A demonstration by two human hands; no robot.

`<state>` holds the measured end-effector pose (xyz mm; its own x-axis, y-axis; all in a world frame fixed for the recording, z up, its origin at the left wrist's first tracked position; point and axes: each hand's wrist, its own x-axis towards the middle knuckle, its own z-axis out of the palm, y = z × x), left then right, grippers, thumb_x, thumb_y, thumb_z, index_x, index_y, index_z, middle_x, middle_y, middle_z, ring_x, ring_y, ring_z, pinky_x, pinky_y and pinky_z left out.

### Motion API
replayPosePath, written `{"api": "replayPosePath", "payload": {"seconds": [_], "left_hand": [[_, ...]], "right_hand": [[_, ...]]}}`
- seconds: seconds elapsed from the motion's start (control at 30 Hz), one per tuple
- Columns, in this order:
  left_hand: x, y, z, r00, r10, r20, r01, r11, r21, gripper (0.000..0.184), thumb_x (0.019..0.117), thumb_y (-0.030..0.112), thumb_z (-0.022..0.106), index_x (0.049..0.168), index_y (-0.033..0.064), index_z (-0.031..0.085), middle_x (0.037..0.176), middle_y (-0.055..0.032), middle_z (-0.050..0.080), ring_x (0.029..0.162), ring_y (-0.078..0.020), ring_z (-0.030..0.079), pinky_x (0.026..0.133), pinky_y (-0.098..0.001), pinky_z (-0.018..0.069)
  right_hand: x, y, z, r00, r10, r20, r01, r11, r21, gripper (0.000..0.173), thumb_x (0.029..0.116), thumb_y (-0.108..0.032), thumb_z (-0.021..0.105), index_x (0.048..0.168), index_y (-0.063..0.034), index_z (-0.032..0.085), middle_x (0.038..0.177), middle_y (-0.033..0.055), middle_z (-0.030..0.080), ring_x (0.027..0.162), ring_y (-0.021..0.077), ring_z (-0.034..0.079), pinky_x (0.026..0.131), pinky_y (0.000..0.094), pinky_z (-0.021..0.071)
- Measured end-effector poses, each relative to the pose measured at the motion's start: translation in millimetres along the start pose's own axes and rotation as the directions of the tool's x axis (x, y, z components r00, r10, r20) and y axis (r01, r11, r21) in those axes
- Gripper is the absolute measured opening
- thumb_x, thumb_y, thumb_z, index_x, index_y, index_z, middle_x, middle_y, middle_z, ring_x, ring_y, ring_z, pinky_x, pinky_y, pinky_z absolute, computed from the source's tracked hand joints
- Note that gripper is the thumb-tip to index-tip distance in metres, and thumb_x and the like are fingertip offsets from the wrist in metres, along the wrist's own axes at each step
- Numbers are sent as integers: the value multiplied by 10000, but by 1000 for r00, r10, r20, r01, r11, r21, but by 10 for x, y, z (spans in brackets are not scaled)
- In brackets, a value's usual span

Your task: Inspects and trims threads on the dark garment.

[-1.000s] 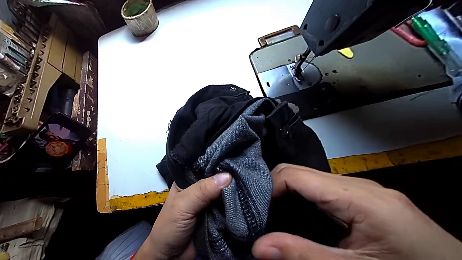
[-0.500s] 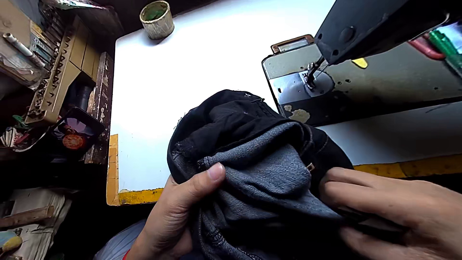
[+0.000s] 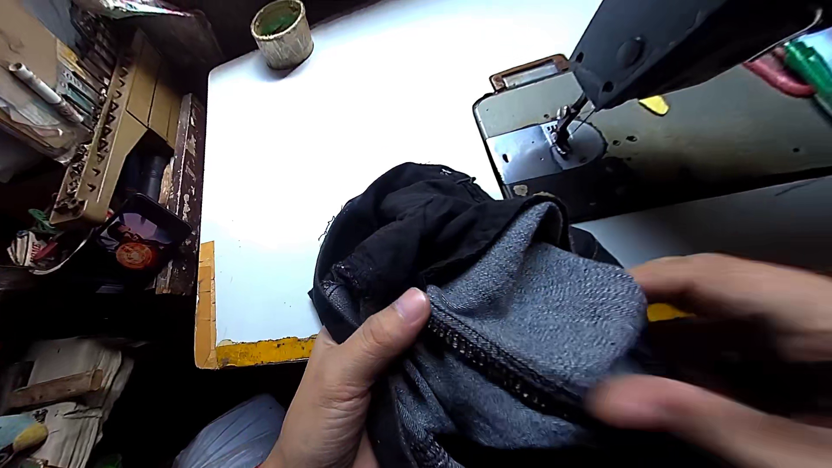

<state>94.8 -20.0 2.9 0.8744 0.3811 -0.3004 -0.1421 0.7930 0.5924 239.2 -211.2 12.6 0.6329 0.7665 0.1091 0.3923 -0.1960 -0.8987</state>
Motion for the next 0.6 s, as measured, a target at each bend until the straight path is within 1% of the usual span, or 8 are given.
{"api": "replayPosePath", "payload": {"seconds": [0.07, 0.1, 0.17, 0.23, 0.37, 0.47, 0.53, 0.6], "left_hand": [[-17, -11, -4, 1000, 11, -8, -11, 1000, -15, 202, 976, 167, 682, 1140, 50, 701, 1012, -139, 741, 948, -183, 744, 874, -369, 617], [-22, -14, -15, 1000, 18, -11, -18, 999, -28, 192, 977, 160, 677, 1129, 45, 703, 1004, -140, 740, 942, -182, 744, 872, -369, 616], [-37, -26, -46, 999, 28, -20, -29, 998, -52, 185, 977, 149, 672, 1118, 34, 704, 994, -147, 740, 935, -187, 745, 866, -375, 618], [-43, -46, -72, 999, 41, -30, -43, 997, -69, 186, 980, 155, 666, 1118, 36, 705, 997, -148, 738, 939, -188, 744, 867, -378, 617], [-13, -109, -124, 989, 129, -68, -134, 988, -75, 197, 991, 191, 649, 1128, 60, 706, 1018, -131, 737, 968, -177, 736, 876, -374, 613], [3, -116, -158, 980, 174, -98, -178, 984, -26, 234, 993, 242, 659, 1154, 78, 704, 1037, -124, 737, 977, -174, 737, 870, -375, 619], [8, -90, -162, 980, 182, -78, -183, 983, -13, 251, 1005, 271, 642, 1171, 92, 700, 1054, -108, 737, 992, -161, 734, 873, -365, 620], [16, -58, -163, 984, 179, -16, -179, 983, -28, 258, 1025, 293, 606, 1183, 111, 699, 1075, -83, 733, 1019, -143, 723, 891, -347, 611]], "right_hand": [[8, 81, 90, 999, 14, -32, -15, 999, -49, 172, 918, -297, 760, 960, -148, 685, 772, -109, 642, 664, -52, 569, 565, 144, 466], [15, 113, 87, 1000, 20, -21, -21, 999, -49, 129, 921, -270, 750, 935, -162, 682, 754, -115, 635, 648, -56, 562, 553, 137, 457], [24, 167, 41, 999, 16, 34, -15, 999, -30, 97, 915, -242, 740, 920, -173, 672, 778, -127, 639, 677, -67, 572, 580, 127, 470], [17, 217, -13, 995, -16, 94, 18, 1000, -16, 92, 918, -227, 730, 939, -156, 677, 823, -113, 647, 721, -61, 588, 621, 129, 490], [-12, 312, -143, 973, -104, 205, 106, 994, 1, 146, 946, -210, 717, 951, -67, 691, 892, -29, 671, 828, -10, 617, 731, 173, 522], [-61, 361, -247, 961, -87, 262, 92, 996, -9, 161, 936, -153, 708, 927, 7, 699, 900, 38, 676, 862, 23, 618, 778, 187, 510], [-63, 383, -281, 966, -64, 251, 78, 996, -45, 132, 912, -138, 700, 904, -7, 702, 890, 20, 673, 846, 13, 620, 763, 170, 513], [-61, 384, -292, 974, -42, 223, 63, 994, -89, 98, 883, -142, 702, 886, -45, 701, 877, -10, 665, 833, 3, 622, 744, 160, 517]]}}
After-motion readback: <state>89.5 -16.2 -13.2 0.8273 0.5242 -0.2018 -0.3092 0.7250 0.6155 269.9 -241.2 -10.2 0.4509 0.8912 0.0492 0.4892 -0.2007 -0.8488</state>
